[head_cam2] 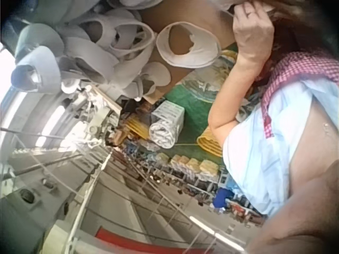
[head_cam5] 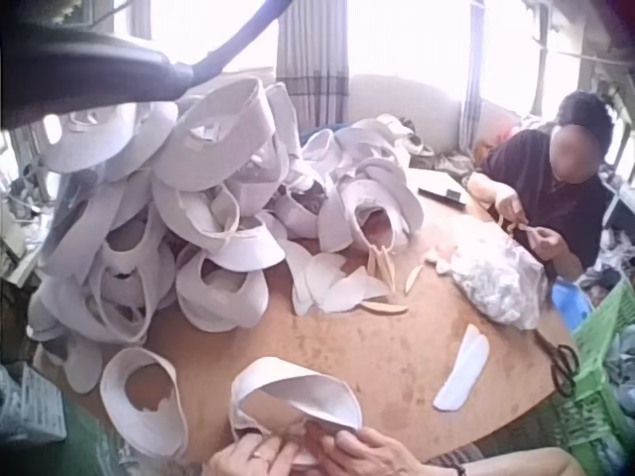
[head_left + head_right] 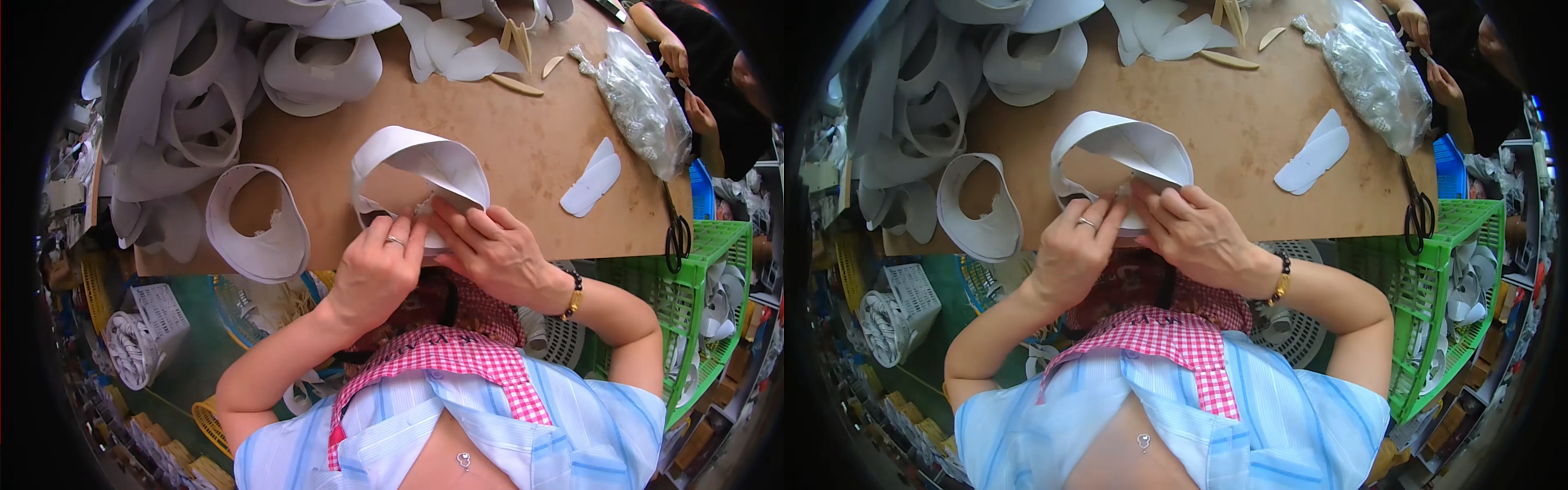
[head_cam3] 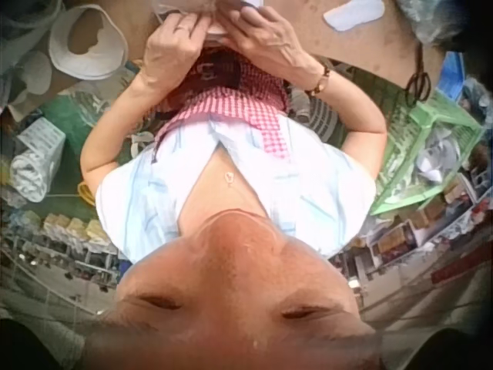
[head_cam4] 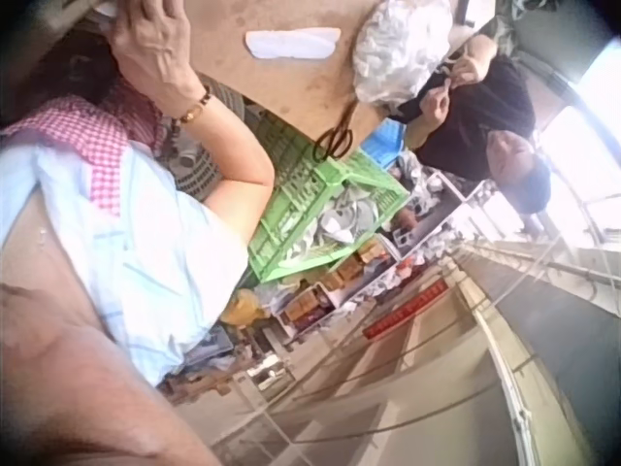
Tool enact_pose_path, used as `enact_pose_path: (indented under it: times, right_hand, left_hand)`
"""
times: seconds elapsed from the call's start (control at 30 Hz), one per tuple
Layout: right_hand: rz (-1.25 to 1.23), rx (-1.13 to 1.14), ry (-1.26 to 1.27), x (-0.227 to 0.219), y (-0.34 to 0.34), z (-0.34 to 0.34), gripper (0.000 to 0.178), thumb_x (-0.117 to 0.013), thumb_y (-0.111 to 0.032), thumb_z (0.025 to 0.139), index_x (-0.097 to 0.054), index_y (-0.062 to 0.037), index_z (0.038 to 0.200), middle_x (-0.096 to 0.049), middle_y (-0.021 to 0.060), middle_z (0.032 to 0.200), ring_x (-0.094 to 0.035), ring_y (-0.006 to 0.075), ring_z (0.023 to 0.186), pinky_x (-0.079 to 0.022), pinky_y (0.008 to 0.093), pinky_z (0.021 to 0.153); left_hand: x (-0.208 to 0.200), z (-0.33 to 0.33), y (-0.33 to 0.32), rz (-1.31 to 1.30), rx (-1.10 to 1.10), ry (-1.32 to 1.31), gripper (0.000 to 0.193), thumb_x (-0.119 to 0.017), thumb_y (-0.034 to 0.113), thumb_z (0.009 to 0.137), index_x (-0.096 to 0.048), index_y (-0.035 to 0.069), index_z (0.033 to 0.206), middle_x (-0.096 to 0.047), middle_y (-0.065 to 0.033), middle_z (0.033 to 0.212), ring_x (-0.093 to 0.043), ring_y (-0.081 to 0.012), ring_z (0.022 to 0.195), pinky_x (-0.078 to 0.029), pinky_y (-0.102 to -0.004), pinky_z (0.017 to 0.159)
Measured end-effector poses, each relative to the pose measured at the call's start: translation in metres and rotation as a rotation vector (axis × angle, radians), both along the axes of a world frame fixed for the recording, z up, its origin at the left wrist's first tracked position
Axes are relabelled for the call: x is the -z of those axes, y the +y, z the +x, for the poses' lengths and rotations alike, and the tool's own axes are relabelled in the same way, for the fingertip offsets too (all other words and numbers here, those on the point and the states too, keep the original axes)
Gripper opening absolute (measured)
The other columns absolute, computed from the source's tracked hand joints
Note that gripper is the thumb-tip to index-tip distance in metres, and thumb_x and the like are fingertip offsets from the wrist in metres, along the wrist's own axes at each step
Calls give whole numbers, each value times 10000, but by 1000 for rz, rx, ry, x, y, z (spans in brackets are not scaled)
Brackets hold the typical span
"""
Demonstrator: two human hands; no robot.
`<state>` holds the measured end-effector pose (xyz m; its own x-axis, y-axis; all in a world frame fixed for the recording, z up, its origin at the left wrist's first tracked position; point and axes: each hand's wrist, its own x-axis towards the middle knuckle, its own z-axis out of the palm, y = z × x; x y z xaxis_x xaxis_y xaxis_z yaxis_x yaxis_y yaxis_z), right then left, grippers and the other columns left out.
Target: The person assembles white visor pieces by hand, inserting curved support inserts into each visor frame, folding the edges inward, and pressing the seams together.
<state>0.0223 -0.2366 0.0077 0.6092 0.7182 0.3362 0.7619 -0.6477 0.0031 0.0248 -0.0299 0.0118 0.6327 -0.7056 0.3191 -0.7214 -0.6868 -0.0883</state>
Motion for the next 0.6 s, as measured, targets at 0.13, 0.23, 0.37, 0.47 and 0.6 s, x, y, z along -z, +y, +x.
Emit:
enact_pose_path:
  times: [0.13,0.23,0.37,0.47,0.6]
  right_hand:
    - [26,27,-4,4,-7,-5,368,-612,-202,823,-624,67,1074,-608,132,1142,-519,173,922,-441,288,806]
    - [51,-8,7,2,-6,-3,329,-608,-160,779,-633,73,1010,-616,130,1004,-539,190,870,-463,289,771]
    - [127,65,82,-6,16,-7,322,-593,-119,703,-611,77,957,-540,114,887,-542,204,797,-487,289,701]
    - [285,70,27,6,40,-1,324,-586,-103,691,-590,79,960,-502,117,899,-539,205,792,-493,290,673]
    - [283,28,-2,13,42,-2,349,-589,-113,674,-606,86,960,-515,114,892,-543,210,834,-496,284,666]
  left_hand:
    - [-43,25,-1,92,57,27,365,-595,67,691,-623,-46,1037,-601,-156,1117,-557,-276,1022,-478,-339,868]
    - [-52,50,2,373,156,216,166,-601,68,710,-597,29,871,-607,-150,1143,-543,-267,1100,-375,-351,978]
    - [-50,40,8,410,85,275,253,-613,74,719,-604,25,967,-613,-121,1114,-544,-254,1108,-362,-422,998]
    - [-24,16,18,209,-43,111,350,-627,86,740,-591,32,1084,-619,-94,1090,-546,-255,1113,-326,-533,1015]
    - [-5,6,31,18,-268,153,453,-669,93,734,-580,68,1178,-622,-53,1118,-557,-241,1098,-329,-601,998]
